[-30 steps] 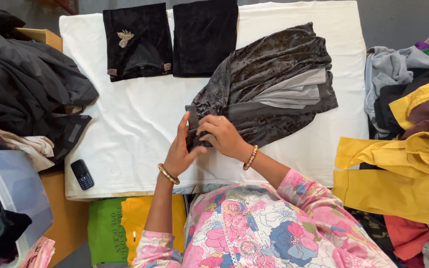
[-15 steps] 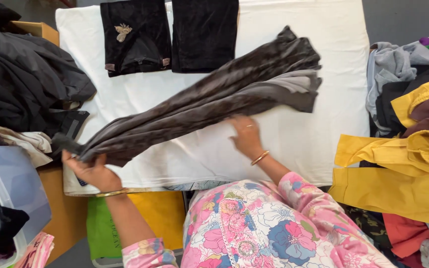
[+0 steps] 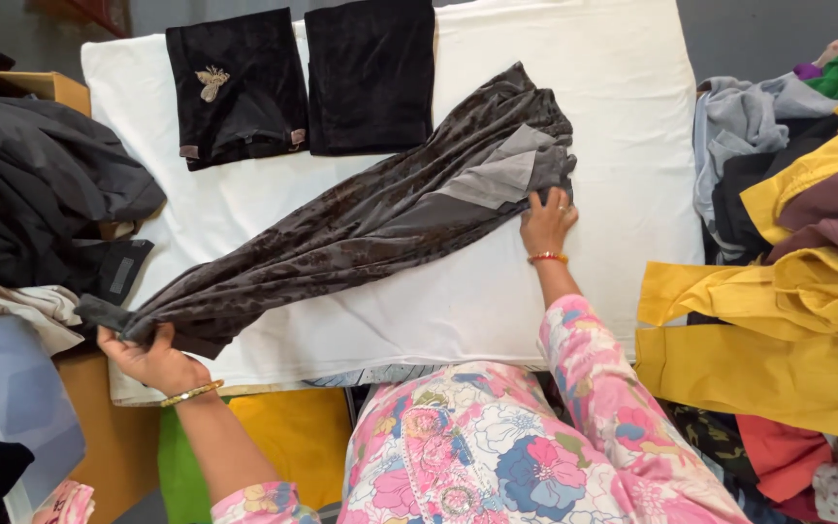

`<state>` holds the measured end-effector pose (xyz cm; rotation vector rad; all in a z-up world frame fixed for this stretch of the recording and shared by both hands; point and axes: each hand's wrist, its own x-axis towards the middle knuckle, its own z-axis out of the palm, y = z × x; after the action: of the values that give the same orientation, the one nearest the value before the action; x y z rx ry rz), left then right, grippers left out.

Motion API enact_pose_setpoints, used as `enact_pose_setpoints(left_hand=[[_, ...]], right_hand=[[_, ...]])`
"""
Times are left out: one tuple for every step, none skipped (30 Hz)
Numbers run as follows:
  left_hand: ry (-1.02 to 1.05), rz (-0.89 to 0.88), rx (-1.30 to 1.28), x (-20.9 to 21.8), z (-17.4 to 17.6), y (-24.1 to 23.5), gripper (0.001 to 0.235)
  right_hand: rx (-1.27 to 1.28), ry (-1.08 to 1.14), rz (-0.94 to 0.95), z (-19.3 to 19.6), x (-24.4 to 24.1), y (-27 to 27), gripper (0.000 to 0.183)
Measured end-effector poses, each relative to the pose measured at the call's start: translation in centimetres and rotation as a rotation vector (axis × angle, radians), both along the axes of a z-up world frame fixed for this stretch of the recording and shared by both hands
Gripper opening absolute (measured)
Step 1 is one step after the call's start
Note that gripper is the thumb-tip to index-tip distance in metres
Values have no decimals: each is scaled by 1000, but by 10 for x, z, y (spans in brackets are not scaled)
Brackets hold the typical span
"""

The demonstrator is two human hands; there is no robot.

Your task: The person folds a black velvet skirt with a gold emblem on a white table, then folds a second dark brown velvet skirt. The person places the folded skirts on the table and reaches into a plastic bin to retrieve more items.

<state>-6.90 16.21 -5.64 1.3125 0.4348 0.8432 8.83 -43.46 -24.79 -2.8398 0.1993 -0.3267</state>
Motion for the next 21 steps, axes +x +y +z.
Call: enact_pose_setpoints(left_hand=[[-15,7,2,-1,0,6,76],[-30,14,5,-3,1,12,75],[-30,12,12,-1,6,14,75],[-46,7,6,0,11,15,74],[-63,-1,-3,3,16,16,74],[-64,-6,2,1,18,20,74],[-85,-23,3,0,18,21,75],[-106,-39,5,-2,17,23,77],[-105,-40,1,-8,17,24,77],[-130,-47,-31,-13,17,26,78],[-157,-52,-63,-18,16,26,79],[-159,-52,-68,-23,14,29,79],[-156,-44,-77,-29,11,31,74],[-153,-37,-87,-35,8,32,69],[-145,-44,-91,-39,2,37,69],[-96,-27,-111,-43,-5,42,69],[-45,-12,-132,-46,-11,46,69],[-36,-21,-135,-47,-31,57,69],[4,5,-106,-45,-50,68,71],[44,31,-76,-44,-69,79,73],[50,24,-78,-45,-85,83,73]], right_hand=[[-87,-41,-2,-7,9,-9,33],[-174,-82,-4,-13,17,-18,22],[-167,-82,-5,-5,25,-26,22],[-93,-88,17,3,33,-34,22],[-21,-96,36,12,42,-44,24],[-17,-97,31,28,38,-52,24],[101,-131,83,45,37,-64,25],[218,-165,136,63,35,-75,27],[214,-165,135,71,23,-96,27],[409,-28,180,80,11,-117,25],[601,110,227,90,2,-139,27],[596,108,227,109,-4,-150,27],[560,188,267,127,-13,-162,22],[524,268,306,145,-22,-173,16],[523,273,297,154,-25,-174,16],[475,288,253,163,-28,-176,16],[427,304,208,172,-32,-178,15],[426,310,197,163,-23,-157,15],[391,149,174,155,-12,-136,14],[353,-11,152,147,-1,-115,13],[351,-6,145,145,-2,-101,13]])
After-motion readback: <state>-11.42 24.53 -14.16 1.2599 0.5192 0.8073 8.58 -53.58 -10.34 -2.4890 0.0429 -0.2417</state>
